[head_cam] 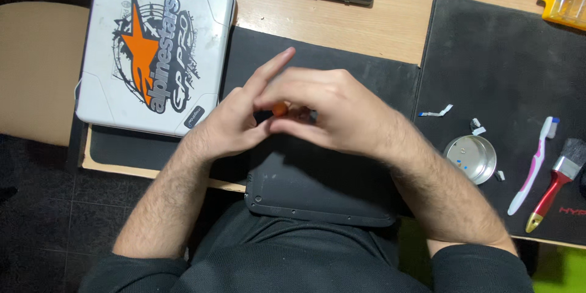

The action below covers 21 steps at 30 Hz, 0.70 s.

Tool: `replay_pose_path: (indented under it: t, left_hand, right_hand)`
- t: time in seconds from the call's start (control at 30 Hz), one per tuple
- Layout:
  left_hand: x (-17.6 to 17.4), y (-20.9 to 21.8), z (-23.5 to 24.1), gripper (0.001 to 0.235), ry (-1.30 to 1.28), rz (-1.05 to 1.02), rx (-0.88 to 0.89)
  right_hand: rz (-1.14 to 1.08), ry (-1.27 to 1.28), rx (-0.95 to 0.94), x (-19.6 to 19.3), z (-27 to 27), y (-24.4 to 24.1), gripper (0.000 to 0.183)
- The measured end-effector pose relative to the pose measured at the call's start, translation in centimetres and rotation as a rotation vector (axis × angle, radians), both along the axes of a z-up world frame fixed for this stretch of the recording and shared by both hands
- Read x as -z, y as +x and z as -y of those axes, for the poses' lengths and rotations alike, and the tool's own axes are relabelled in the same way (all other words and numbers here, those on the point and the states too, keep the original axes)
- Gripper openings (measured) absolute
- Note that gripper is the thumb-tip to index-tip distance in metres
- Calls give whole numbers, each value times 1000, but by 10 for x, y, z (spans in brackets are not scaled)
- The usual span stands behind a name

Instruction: The person removes screws from the back of a laptop using a screwdriver and places them in a tin. They then remove the old battery, insert a new one, and secure it by screwing the screws back into place.

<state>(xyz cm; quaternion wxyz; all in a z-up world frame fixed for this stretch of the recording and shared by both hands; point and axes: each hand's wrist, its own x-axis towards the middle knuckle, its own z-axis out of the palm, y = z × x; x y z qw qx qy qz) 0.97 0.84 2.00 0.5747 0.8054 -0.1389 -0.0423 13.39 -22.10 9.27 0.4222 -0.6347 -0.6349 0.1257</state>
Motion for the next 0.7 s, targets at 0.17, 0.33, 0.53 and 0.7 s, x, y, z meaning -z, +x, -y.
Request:
replay_pose_path:
  t: [0.17, 0.33, 0.53, 0.7]
  left_hand:
    - [9, -4, 4, 99, -61, -4, -29]
    - [8, -4, 3, 89, -89, 46, -34]
    - [12, -4, 2, 91, -61, 13, 9]
    - [19, -7, 7, 82, -10, 144, -109]
  right_hand:
    - [29, -27, 102, 20, 0, -4, 25]
    - [79, -28, 193, 16, 0, -2, 45]
    - [-2, -3, -15, 12, 3, 3, 12]
    - [153, -31, 149, 21, 3, 4, 37]
